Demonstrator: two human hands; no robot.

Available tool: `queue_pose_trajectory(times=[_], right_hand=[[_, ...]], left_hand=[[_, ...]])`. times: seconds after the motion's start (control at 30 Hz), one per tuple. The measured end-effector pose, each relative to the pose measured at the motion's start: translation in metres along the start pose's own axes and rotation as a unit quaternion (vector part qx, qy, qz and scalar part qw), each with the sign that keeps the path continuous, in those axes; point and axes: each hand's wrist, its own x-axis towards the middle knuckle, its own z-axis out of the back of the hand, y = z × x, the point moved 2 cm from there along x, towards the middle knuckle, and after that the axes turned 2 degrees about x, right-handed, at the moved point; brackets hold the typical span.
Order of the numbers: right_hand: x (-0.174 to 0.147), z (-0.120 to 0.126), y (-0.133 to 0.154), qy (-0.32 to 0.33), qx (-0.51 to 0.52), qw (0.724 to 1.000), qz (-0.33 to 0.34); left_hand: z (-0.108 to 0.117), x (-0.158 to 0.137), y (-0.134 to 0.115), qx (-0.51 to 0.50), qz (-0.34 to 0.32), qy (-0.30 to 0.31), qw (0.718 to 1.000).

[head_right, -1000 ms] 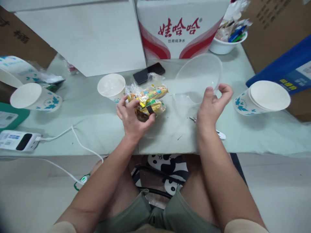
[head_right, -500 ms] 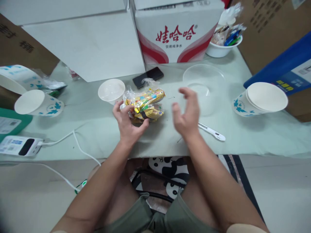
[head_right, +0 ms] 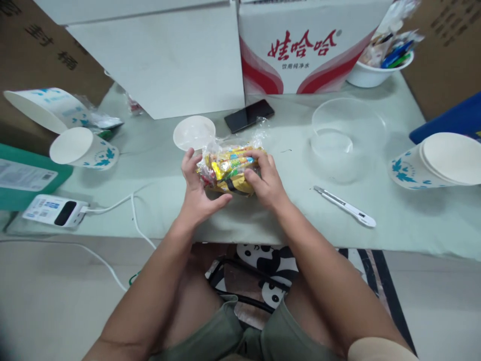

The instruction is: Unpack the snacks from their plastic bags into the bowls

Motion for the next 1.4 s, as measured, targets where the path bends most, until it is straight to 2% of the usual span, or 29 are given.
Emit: queue_pose_trajectory(times=[0.1,0.2,0.33,0.43,0.53,0.6,0.67,0.73,0.8,0.87,0.93,1.0,1.07,1.13,1.27,1.4], right_hand=[[-0.023,-0.013,0.015,0.020,0.032,0.999,-0.005],[-0.033,-0.035,0.026,0.071,0.025,0.997,0.003],[-0.024,-0.063,0.032,0.121,-0.001,0.993,-0.008],[-0.019,-0.069,0.033,0.145,-0.002,0.989,-0.021],[-0.024,-0.052,0.032,0.141,-0.020,0.990,-0.007],[-0.031,-0.031,0.030,0.115,-0.049,0.992,0.012],[-0.034,-0.005,0.025,0.058,-0.095,0.993,0.030],[-0.032,0.025,0.017,-0.027,-0.157,0.986,0.043],[-0.025,0.055,0.006,-0.118,-0.232,0.965,0.044],[-0.016,0.084,-0.007,-0.193,-0.314,0.929,0.025],[-0.008,0.107,-0.021,-0.230,-0.380,0.896,-0.025],[-0.002,0.123,-0.033,-0.234,-0.412,0.875,-0.096],[0.000,0.132,-0.040,-0.222,-0.415,0.870,-0.147],[0.000,0.133,-0.041,-0.211,-0.405,0.877,-0.149],[-0.006,0.118,-0.032,-0.181,-0.401,0.895,-0.079],[-0.017,0.091,-0.012,-0.130,-0.427,0.894,-0.029]], left_hand=[[0.019,-0.003,0.018,-0.029,-0.036,0.061,0.997],[0.041,-0.007,0.038,-0.026,-0.031,0.073,0.997],[0.067,-0.010,0.054,0.018,0.010,0.003,1.000],[0.072,-0.009,0.040,0.082,0.004,-0.072,0.994],[0.057,-0.009,0.003,0.124,-0.055,-0.118,0.984],[0.042,-0.009,-0.020,0.121,-0.076,-0.112,0.983],[0.030,-0.008,-0.033,0.123,-0.067,-0.114,0.984],[0.024,-0.005,-0.035,0.131,-0.057,-0.124,0.982],[0.024,-0.001,-0.030,0.135,-0.054,-0.131,0.981],[0.026,0.002,-0.022,0.135,-0.051,-0.132,0.981],[0.028,0.005,-0.017,0.134,-0.037,-0.130,0.982],[0.030,0.006,-0.015,0.133,-0.010,-0.127,0.983],[0.032,0.007,-0.015,0.135,0.029,-0.126,0.982],[0.033,0.007,-0.015,0.136,0.074,-0.123,0.980],[0.035,0.009,-0.014,0.108,0.144,-0.102,0.978],[0.038,0.013,-0.010,0.076,0.149,-0.097,0.981]])
